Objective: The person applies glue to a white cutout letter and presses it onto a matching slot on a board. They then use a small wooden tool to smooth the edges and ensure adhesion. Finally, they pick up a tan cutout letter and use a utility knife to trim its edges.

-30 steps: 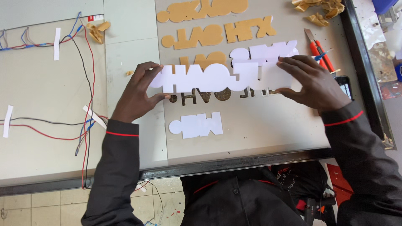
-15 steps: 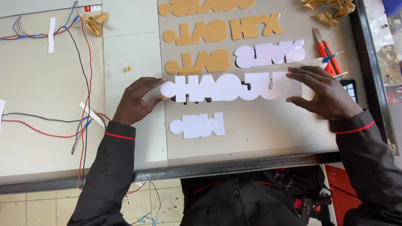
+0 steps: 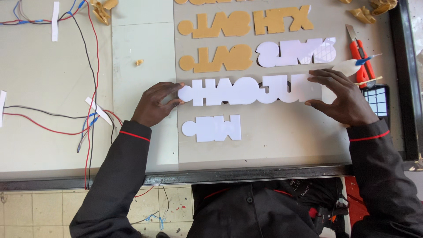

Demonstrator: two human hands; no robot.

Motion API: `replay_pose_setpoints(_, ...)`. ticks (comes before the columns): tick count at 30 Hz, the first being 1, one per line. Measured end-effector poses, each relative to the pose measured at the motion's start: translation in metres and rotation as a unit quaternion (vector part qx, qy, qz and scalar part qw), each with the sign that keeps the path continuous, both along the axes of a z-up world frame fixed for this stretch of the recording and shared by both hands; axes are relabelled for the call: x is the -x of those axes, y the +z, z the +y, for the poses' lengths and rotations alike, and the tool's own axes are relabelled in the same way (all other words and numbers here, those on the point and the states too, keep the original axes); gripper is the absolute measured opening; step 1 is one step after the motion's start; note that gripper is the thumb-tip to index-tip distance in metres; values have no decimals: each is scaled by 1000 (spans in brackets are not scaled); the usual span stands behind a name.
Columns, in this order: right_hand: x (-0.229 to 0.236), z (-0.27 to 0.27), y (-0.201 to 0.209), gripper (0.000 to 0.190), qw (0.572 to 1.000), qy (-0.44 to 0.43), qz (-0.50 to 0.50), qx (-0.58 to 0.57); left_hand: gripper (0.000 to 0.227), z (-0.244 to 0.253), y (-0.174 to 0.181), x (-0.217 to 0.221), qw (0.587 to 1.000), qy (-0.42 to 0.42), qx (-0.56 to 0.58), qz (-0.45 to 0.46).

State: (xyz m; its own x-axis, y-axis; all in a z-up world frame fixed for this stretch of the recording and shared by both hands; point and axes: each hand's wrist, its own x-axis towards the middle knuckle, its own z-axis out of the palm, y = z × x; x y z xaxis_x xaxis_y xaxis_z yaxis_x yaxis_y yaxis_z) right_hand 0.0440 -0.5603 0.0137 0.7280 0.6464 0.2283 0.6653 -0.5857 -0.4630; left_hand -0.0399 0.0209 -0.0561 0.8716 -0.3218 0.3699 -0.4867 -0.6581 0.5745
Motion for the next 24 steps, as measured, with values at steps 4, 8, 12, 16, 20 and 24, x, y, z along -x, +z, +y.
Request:
replay_pose_setpoints(4,2,-1,2,64,1000,-11,7,10,50,-4,9,1,999,11,29,33)
replay_pose_setpoints(8,-1,1,2,59,1000,7,5,-6,53,-3,16,0,997,27,46,51)
replay_pose_setpoints(12,-4,4,6,54,1000,26,-3,-17,54,4,12,-1,999,15,16,33)
replay_pose_setpoints(16,-2,2,8,54,1000,7,10,-2,60,1,10,0,999,23,34,24)
replay_pose_setpoints(20,0,2,9,48,1000,5,14,-8,56,-5,23,2,989,38,109,90)
replay_pose_setpoints(24,2,-2,3,47,999,-4,32,-24,49,-8,27,1,975,53,170,134)
